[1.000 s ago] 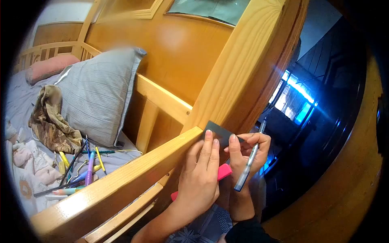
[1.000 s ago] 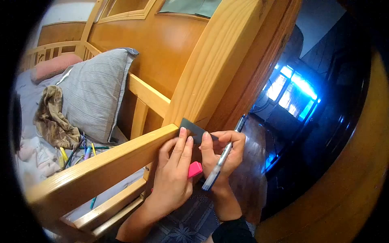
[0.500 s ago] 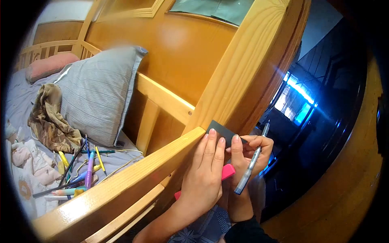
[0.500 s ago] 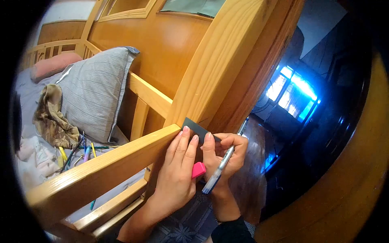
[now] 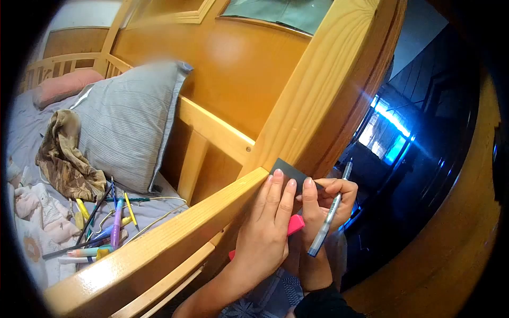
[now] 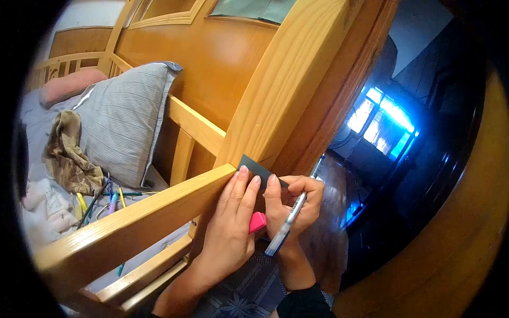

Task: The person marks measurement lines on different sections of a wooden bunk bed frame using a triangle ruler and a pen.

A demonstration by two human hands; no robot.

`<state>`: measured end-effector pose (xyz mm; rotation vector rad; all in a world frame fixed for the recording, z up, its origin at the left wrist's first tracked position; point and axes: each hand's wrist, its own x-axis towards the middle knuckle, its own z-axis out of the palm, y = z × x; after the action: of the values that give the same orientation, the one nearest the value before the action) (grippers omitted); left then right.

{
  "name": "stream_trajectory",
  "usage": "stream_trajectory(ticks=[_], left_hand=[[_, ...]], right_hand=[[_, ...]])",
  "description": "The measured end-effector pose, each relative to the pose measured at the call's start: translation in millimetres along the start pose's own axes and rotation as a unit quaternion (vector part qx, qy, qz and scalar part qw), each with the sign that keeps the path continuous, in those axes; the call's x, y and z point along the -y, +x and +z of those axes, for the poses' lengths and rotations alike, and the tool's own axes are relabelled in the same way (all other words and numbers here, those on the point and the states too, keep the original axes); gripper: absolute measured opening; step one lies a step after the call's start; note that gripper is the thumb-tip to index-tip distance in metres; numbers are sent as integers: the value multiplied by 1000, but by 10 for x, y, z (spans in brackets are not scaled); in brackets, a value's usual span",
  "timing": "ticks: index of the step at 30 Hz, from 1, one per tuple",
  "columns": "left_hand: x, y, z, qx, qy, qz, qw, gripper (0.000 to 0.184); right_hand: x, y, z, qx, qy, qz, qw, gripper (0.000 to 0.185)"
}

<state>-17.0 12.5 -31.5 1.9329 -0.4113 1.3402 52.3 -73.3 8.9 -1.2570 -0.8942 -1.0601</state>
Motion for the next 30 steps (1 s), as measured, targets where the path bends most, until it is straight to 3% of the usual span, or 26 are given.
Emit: stream_trajectory(ticks=[10,15,30], left_hand=[[21,13,-11,11,18,4,1000,67],[-9,18,15,-5,66,9,998,59],[-127,-75,-19,-9,12,-9,1000,60]], right_hand=[[12,-7,-5,-4,-12,-16,1000,31],[14,3,-8,-7,-27,-14,1000,31],[-15,-7,5,-23,-38,-28,999,30]])
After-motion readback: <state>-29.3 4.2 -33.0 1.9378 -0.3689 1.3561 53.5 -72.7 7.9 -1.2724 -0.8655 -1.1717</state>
